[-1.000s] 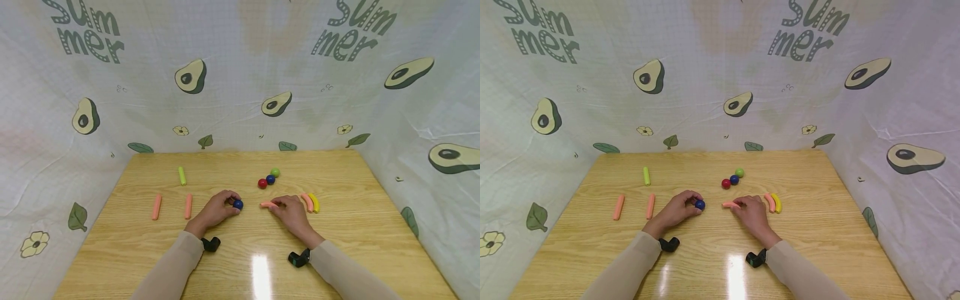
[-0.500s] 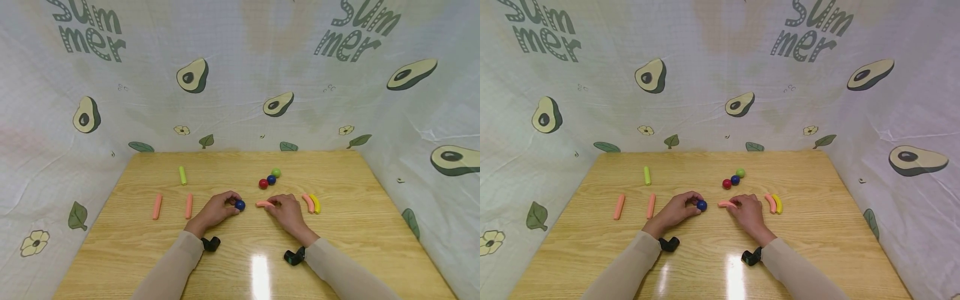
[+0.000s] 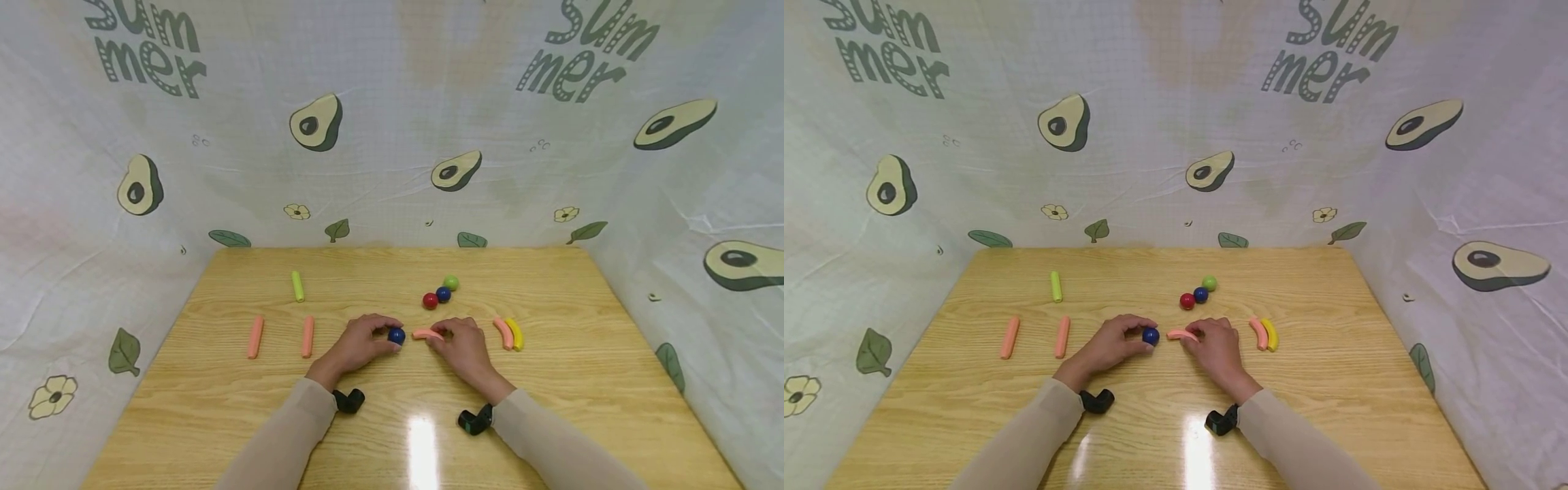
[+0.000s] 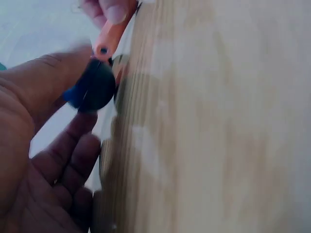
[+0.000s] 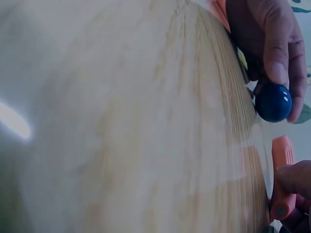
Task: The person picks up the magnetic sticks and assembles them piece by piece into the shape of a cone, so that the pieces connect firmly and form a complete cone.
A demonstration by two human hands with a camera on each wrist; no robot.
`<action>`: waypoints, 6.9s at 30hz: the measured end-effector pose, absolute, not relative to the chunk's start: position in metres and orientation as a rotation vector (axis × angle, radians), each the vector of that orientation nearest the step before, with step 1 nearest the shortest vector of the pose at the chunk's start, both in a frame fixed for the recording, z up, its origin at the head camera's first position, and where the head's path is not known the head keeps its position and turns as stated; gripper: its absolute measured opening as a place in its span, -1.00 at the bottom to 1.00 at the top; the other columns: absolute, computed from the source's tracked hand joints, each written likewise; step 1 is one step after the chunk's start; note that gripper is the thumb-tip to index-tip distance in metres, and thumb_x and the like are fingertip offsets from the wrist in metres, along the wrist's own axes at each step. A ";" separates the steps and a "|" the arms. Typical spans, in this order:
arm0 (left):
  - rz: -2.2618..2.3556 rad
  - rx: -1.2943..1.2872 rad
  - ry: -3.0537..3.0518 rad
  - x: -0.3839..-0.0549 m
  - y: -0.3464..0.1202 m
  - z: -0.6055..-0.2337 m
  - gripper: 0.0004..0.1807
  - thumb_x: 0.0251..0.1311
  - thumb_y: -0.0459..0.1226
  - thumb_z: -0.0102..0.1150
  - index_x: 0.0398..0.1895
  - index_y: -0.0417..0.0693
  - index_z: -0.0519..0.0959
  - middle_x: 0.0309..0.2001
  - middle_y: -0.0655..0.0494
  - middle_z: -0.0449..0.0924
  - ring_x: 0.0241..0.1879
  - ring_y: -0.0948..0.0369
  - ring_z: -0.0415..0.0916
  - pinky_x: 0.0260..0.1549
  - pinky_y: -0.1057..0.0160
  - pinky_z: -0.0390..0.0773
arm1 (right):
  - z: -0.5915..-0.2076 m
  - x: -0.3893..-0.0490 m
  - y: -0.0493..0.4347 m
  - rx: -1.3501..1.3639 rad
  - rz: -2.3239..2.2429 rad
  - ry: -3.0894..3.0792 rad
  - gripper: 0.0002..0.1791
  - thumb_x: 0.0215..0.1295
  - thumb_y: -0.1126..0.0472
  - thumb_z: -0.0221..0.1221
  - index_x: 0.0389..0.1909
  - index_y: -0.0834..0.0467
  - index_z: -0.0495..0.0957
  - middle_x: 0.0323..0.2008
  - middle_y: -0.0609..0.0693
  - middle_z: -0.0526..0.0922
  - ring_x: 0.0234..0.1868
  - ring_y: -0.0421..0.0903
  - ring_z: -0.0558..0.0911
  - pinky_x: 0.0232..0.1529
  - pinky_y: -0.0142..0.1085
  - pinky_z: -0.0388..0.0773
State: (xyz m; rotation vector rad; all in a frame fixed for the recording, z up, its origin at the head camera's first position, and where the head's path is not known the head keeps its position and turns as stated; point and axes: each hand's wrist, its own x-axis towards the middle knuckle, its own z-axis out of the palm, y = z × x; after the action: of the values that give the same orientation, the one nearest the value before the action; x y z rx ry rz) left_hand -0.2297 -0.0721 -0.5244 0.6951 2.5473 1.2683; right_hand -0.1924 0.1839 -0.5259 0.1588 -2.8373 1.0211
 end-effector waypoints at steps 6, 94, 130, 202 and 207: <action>1.249 0.687 2.592 -0.229 -0.071 -0.524 -0.63 0.36 -0.12 0.41 0.21 0.28 0.69 0.23 0.16 0.66 0.31 0.04 0.51 0.43 -0.24 0.22 | -0.527 -0.193 0.182 0.180 1.027 -2.821 -0.78 0.33 0.02 0.46 -0.11 0.04 0.80 -0.16 -0.05 0.80 -0.06 0.03 0.56 0.11 0.11 0.41; 1.056 0.817 2.690 -0.185 -0.081 -0.520 -0.86 0.34 -0.15 0.42 -0.08 0.23 0.74 -0.05 0.34 0.71 0.09 0.20 0.55 0.32 -0.12 0.33 | -0.518 -0.188 0.172 0.482 1.378 -2.882 -0.69 0.49 0.13 0.30 0.19 0.05 0.67 0.10 -0.12 0.69 0.18 -0.08 0.60 0.28 0.01 0.51; 1.093 0.819 2.678 -0.199 -0.061 -0.523 -0.61 0.29 0.07 0.44 0.11 0.20 0.74 0.04 0.34 0.76 0.04 0.25 0.54 0.30 -0.07 0.25 | -0.518 -0.169 0.173 0.571 1.213 -2.893 -0.65 0.25 -0.03 0.51 0.00 -0.07 0.71 -0.11 -0.25 0.73 0.00 -0.17 0.61 0.26 0.01 0.35; 1.128 0.813 2.647 -0.199 -0.063 -0.529 -0.63 0.36 0.04 0.39 0.18 0.25 0.72 0.08 0.34 0.73 0.07 0.29 0.51 0.34 -0.04 0.22 | -0.500 -0.207 0.310 0.620 0.791 -3.062 -0.16 0.18 -0.11 0.53 0.44 0.11 0.50 0.41 0.24 0.51 0.38 0.34 0.36 0.26 0.36 0.18; 1.138 0.822 2.645 -0.199 -0.063 -0.529 -0.63 0.36 0.04 0.39 0.18 0.24 0.72 0.07 0.34 0.74 0.06 0.29 0.51 0.34 -0.05 0.22 | -0.498 -0.208 0.303 0.620 0.793 -3.058 -0.16 0.13 -0.11 0.56 0.39 0.13 0.52 0.37 0.22 0.56 0.32 0.30 0.40 0.25 0.34 0.20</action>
State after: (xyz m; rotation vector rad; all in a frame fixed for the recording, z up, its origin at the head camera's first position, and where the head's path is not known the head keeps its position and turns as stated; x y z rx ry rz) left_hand -0.1989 -0.0628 -0.5292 0.8218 2.6453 1.1377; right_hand -0.2080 0.3026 -0.4984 0.6197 -3.0582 0.7927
